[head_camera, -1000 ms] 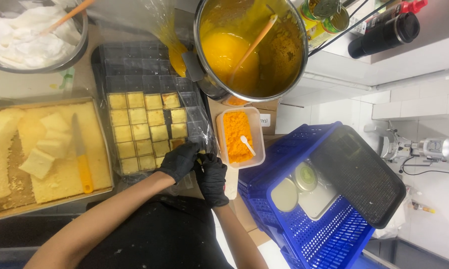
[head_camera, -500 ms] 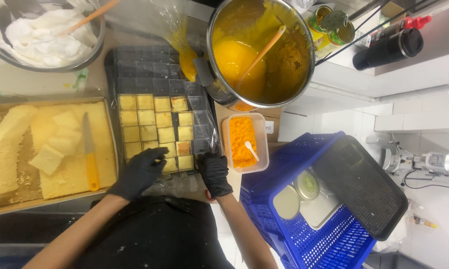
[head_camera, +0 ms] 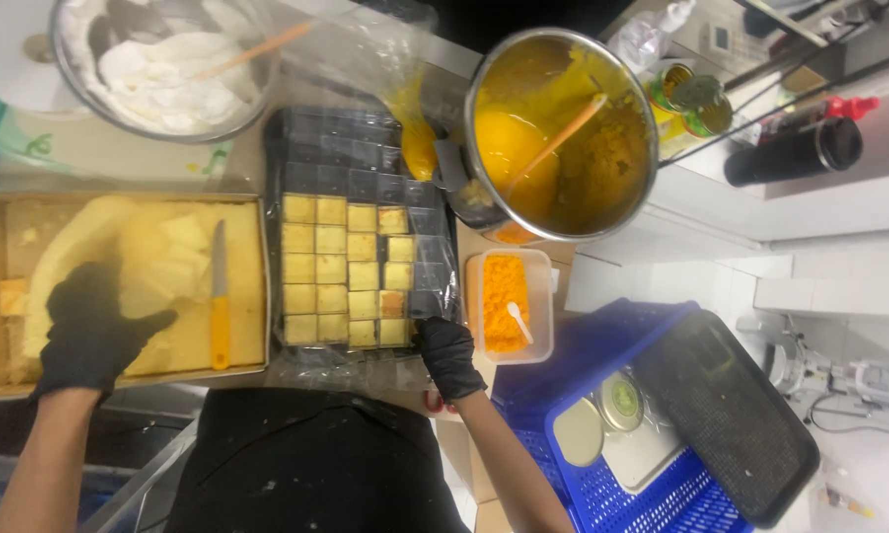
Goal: Cutting pieces of cake and placing them into individual plastic containers before filling them with a yellow topping using a piping bag.
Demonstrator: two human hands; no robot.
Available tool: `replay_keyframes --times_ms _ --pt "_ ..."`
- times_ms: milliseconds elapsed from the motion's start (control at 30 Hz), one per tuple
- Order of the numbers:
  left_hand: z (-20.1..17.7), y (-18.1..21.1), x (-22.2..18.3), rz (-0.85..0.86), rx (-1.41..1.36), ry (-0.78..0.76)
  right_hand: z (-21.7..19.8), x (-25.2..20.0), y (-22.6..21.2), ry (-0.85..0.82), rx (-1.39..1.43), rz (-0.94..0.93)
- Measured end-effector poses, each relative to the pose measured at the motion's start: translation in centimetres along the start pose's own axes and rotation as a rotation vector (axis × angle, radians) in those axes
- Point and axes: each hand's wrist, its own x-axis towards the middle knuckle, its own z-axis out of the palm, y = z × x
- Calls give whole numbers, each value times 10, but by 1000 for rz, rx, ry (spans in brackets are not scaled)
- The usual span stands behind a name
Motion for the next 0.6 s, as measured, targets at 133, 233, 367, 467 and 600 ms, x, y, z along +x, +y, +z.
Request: replay_keyframes --times_ms 133,233,367,467,600 --pt "13 -15 1 24 18 -124 -16 17 -25 -9 -2 -59" --pt "46 -32 0 -142 -103 -198 -26 15 -31 50 27 -61" --pt "78 -61 3 -41 -251 4 -16 15 -37 49 107 2" --pt "54 -52 -2 -103 -233 2 -33 14 -55 76 97 24" --pt "36 -38 4 -148 -29 -53 -72 8 -70 15 239 110"
